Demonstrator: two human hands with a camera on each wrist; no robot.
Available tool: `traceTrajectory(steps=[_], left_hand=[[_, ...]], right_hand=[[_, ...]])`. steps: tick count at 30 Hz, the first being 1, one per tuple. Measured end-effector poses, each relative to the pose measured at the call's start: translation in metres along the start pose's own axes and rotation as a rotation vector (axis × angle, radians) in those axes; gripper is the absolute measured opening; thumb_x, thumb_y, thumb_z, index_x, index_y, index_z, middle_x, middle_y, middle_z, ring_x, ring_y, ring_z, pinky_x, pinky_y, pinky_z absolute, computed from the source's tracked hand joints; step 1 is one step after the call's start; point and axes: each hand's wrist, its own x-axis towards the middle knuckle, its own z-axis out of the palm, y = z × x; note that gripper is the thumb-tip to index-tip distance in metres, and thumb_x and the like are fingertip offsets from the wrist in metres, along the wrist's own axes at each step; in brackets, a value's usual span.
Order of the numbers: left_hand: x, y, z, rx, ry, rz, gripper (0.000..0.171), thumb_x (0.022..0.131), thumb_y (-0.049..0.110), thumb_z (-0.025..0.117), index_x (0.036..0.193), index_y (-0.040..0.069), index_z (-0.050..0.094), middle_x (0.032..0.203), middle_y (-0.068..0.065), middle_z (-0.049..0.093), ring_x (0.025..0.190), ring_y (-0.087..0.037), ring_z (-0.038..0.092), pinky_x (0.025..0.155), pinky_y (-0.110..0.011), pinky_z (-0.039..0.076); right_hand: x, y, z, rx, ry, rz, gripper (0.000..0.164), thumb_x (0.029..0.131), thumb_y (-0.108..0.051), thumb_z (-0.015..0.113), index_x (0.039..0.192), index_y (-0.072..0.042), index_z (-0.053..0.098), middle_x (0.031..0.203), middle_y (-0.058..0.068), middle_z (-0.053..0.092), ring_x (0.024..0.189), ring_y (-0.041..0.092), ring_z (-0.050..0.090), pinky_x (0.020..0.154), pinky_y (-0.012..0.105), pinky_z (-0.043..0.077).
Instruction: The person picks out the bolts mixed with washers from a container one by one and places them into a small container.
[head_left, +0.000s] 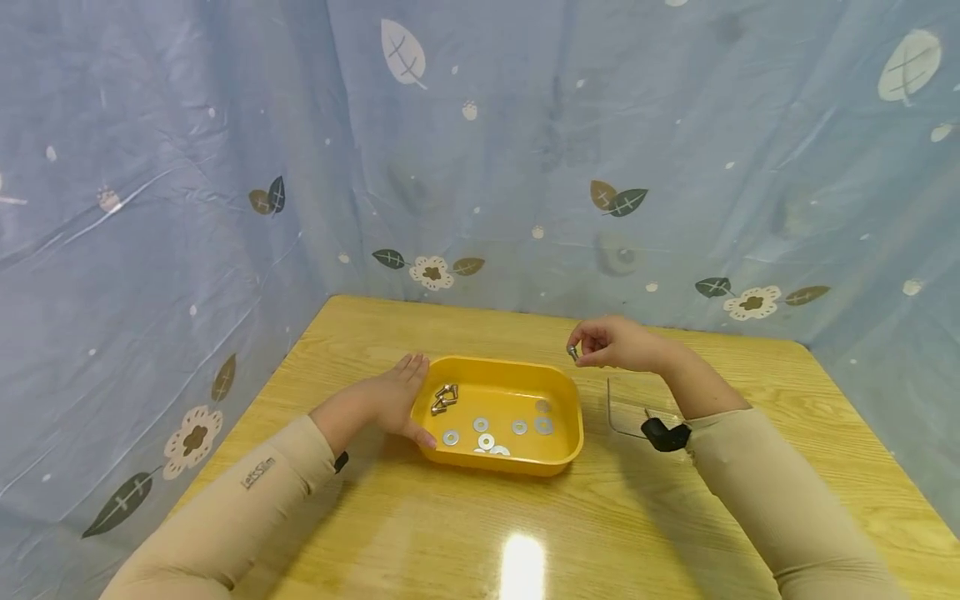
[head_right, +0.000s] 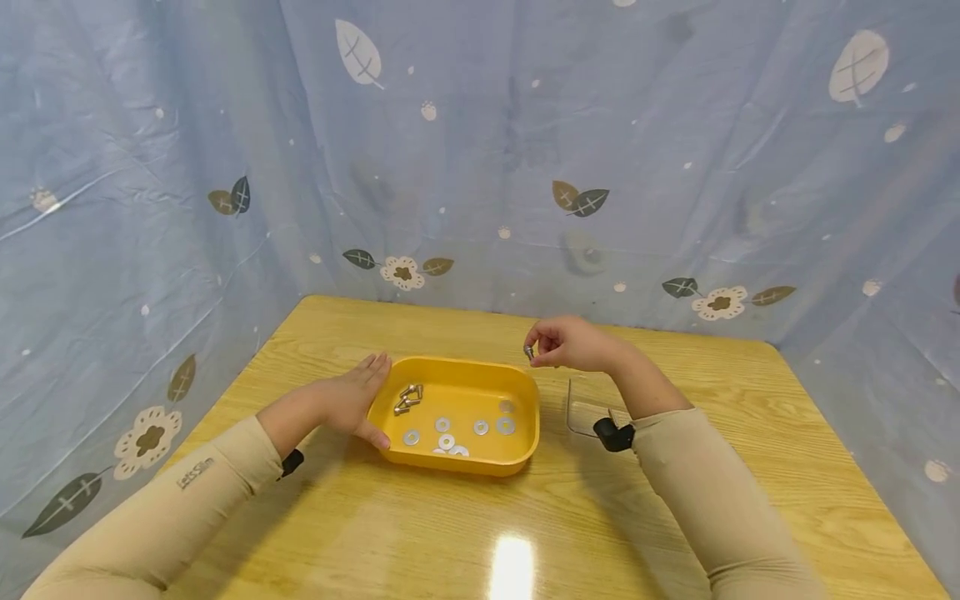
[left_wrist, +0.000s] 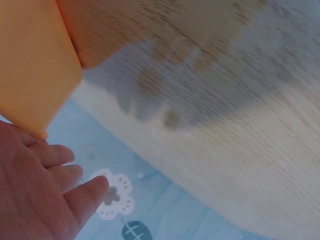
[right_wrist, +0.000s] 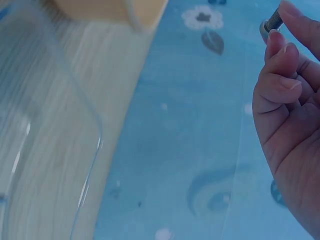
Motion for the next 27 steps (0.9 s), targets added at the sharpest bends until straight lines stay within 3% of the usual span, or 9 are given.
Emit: traceTrajectory(steps=[17,27], left_hand=[[-0.006,0.003,-0.004,-0.024,-0.015,-0.01,0.134,0.056,0.081,0.056,0.145,-0.003,0.001,0.15,-0.021,-0.004,0.138,-0.036,-0.002,0.11,-0.045,0.014],[-0.005,0.007,-0.004,-0.021,-0.021,-0.016,0.133,0.057,0.08,0.057,0.145,-0.003,0.001,0.151,-0.021,-0.004,0.138,-0.035,-0.002,0.11,-0.044,0.014]], right_hand=[[-0.078,0.038,-0.018,0.022,0.115,0.139,0.023,0.087,-0.019,0.063,0.106,-0.008,0.058,0.071,0.007,0.051,0.054,0.015,0.043,0.05,0.029,0.041],[-0.106,0.059,-0.015,0.067,0.146,0.211,0.024,0.087,-0.023,0.062,0.105,-0.008,0.057,0.074,0.016,0.052,0.055,0.023,0.045,0.05,0.03,0.042]])
